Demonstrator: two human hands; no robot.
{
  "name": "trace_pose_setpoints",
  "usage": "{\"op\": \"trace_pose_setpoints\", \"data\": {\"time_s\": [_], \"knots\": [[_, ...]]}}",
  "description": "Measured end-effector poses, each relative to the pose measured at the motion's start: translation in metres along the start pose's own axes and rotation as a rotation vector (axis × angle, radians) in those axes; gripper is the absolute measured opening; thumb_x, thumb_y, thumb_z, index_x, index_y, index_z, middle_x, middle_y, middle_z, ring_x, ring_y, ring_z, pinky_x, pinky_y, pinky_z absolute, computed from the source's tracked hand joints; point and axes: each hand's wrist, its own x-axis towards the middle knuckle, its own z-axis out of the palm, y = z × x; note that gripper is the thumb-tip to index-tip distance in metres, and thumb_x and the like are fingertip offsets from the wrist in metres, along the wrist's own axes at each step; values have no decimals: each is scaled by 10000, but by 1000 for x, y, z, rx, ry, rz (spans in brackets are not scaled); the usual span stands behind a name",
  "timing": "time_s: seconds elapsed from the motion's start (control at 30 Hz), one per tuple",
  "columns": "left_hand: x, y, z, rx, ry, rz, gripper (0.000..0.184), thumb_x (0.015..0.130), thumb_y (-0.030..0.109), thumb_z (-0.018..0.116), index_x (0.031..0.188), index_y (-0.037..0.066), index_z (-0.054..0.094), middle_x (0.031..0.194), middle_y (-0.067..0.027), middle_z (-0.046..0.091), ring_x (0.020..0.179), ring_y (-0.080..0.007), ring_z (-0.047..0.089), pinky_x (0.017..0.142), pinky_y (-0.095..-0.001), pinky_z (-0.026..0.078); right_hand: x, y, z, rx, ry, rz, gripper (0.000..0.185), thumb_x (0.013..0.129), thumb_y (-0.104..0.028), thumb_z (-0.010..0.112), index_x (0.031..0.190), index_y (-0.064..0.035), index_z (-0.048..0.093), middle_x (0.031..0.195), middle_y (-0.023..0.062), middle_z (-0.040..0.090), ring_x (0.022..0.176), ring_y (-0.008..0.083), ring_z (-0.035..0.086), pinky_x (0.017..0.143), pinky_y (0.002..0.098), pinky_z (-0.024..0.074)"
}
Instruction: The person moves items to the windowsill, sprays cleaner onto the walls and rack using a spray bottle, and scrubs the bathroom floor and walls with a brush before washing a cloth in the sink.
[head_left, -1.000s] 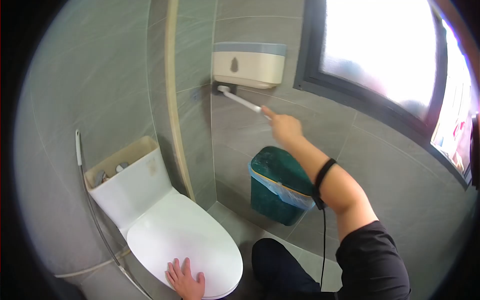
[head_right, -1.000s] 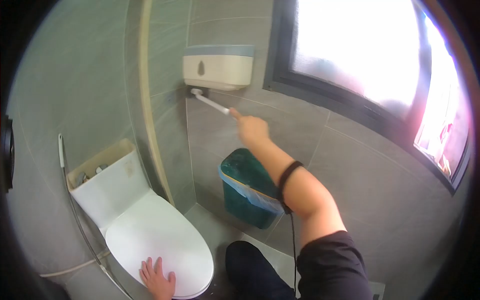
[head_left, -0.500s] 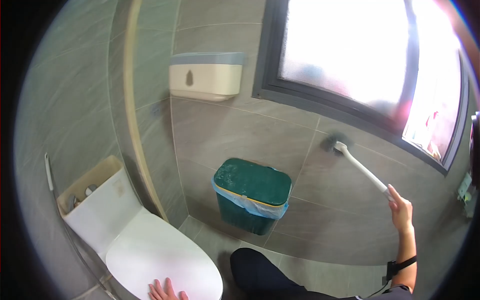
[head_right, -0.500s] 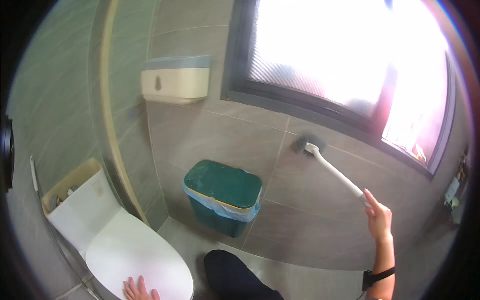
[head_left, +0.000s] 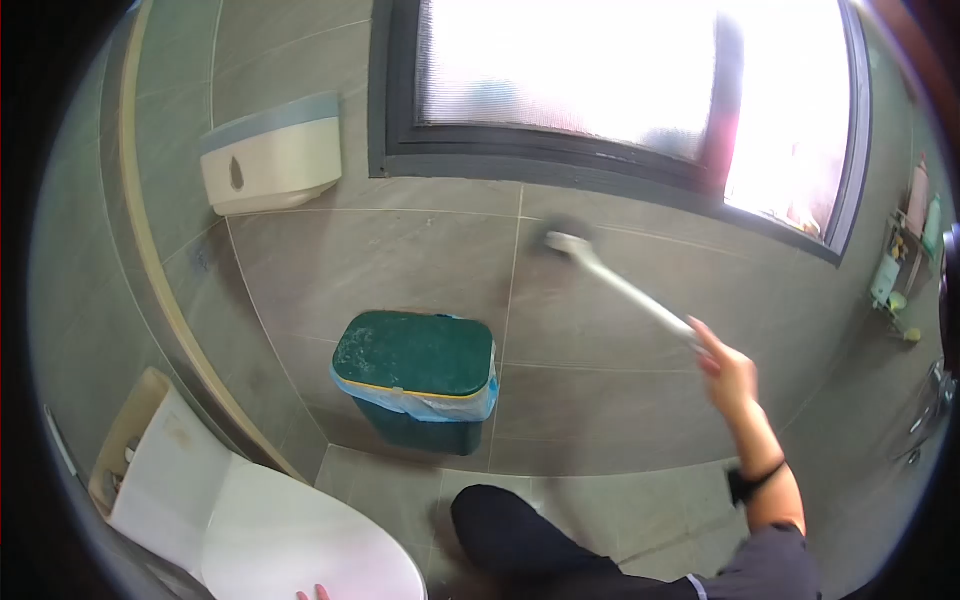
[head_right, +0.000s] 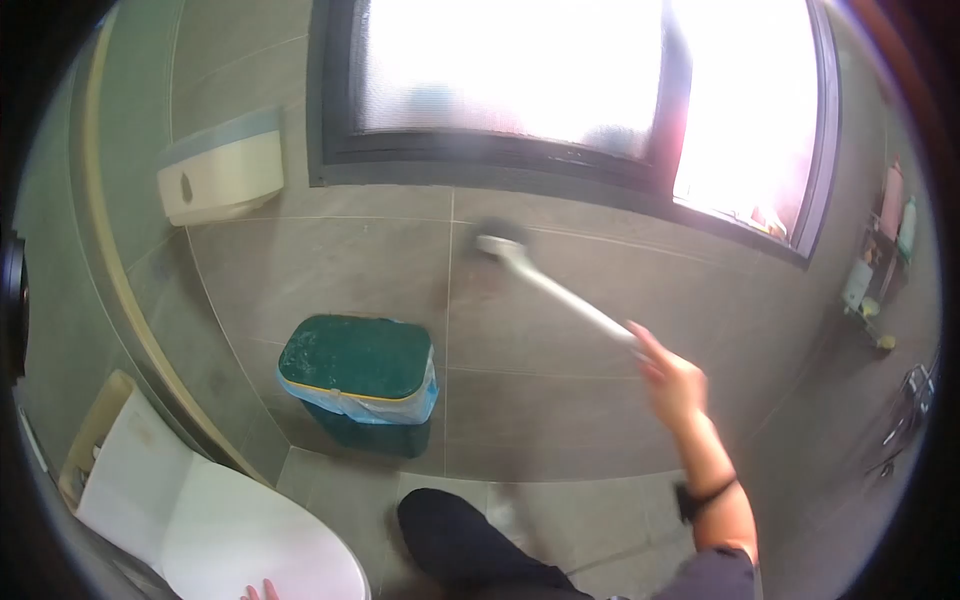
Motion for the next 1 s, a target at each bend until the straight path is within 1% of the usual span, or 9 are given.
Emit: {"op": "trace_pose_setpoints", "data": {"time_s": [0.1, 0.17, 0.33, 0.43, 0.53, 0.63, 0.73, 0.87, 1.0], "knots": [[5, 9, -7, -6, -9, -26, 649, 833, 362, 634, 1439, 244, 435, 1472, -156, 384, 1356, -401, 328, 1083, -561, 259, -49, 65, -63, -79, 90, 1, 630, 780, 66, 572, 1336, -228, 561, 1006, 196, 681, 876, 320, 698, 752, 380, 551], [5, 4, -3, 13, -13, -21, 655, 831, 361, 634, 1443, 246, 429, 1473, -154, 383, 1358, -403, 326, 1081, -562, 261, -33, 37, -57, -49, 29, 42, 627, 794, 56, 577, 1345, -241, 549, 1009, 205, 676, 882, 330, 693, 752, 384, 547], [-1, 1, -2, 14, 3, 13, 659, 831, 363, 640, 1444, 255, 426, 1479, -157, 377, 1358, -406, 327, 1083, -555, 261, 25, -35, 62, 10, -87, -29, 575, 858, -89, 622, 1377, -304, 501, 800, 161, 662, 682, 369, 639, 624, 424, 514], [1, -2, -2, -6, 19, 25, 657, 832, 361, 642, 1444, 257, 427, 1480, -161, 375, 1355, -409, 330, 1084, -554, 261, -11, -31, 108, -38, -67, -121, 547, 852, -133, 633, 1356, -318, 526, 668, 122, 591, 567, 324, 590, 542, 418, 489], [0, -1, -2, -5, 13, 19, 655, 832, 359, 645, 1442, 260, 429, 1478, -163, 377, 1355, -410, 330, 1086, -555, 258, -47, 17, 86, -169, -134, -190, 558, 839, -132, 642, 1348, -331, 533, 627, 99, 557, 527, 277, 573, 507, 398, 479], [0, 4, 2, 1, 3, -18, 651, 832, 356, 647, 1440, 266, 431, 1476, -164, 378, 1359, -406, 325, 1091, -552, 253, -17, 2, 53, -295, -92, -235, 607, 824, -119, 650, 1370, -342, 505, 627, 91, 559, 543, 272, 586, 499, 395, 474], [-2, 3, 1, 11, -3, -13, 648, 832, 349, 648, 1438, 273, 432, 1477, -164, 376, 1364, -404, 317, 1097, -551, 247, 20, -54, 82, -74, -111, -235, 568, 852, -150, 632, 1370, -343, 502, 645, 102, 574, 570, 289, 598, 525, 413, 477], [-4, 1, 0, -27, 22, 17, 646, 832, 342, 651, 1437, 274, 434, 1479, -162, 372, 1366, -406, 309, 1098, -556, 243, 52, -101, 121, -102, -273, -323, 501, 907, -204, 578, 1381, -338, 485, 705, 125, 616, 634, 318, 621, 584, 443, 487], [-1, 2, -7, -64, -8, -12, 656, 812, 328, 665, 1427, 260, 448, 1473, -166, 378, 1364, -409, 313, 1100, -564, 236, 42, -65, 70, -197, -325, -210, 550, 858, -142, 634, 1357, -341, 518, 744, 133, 651, 701, 332, 653, 646, 439, 519]]}}
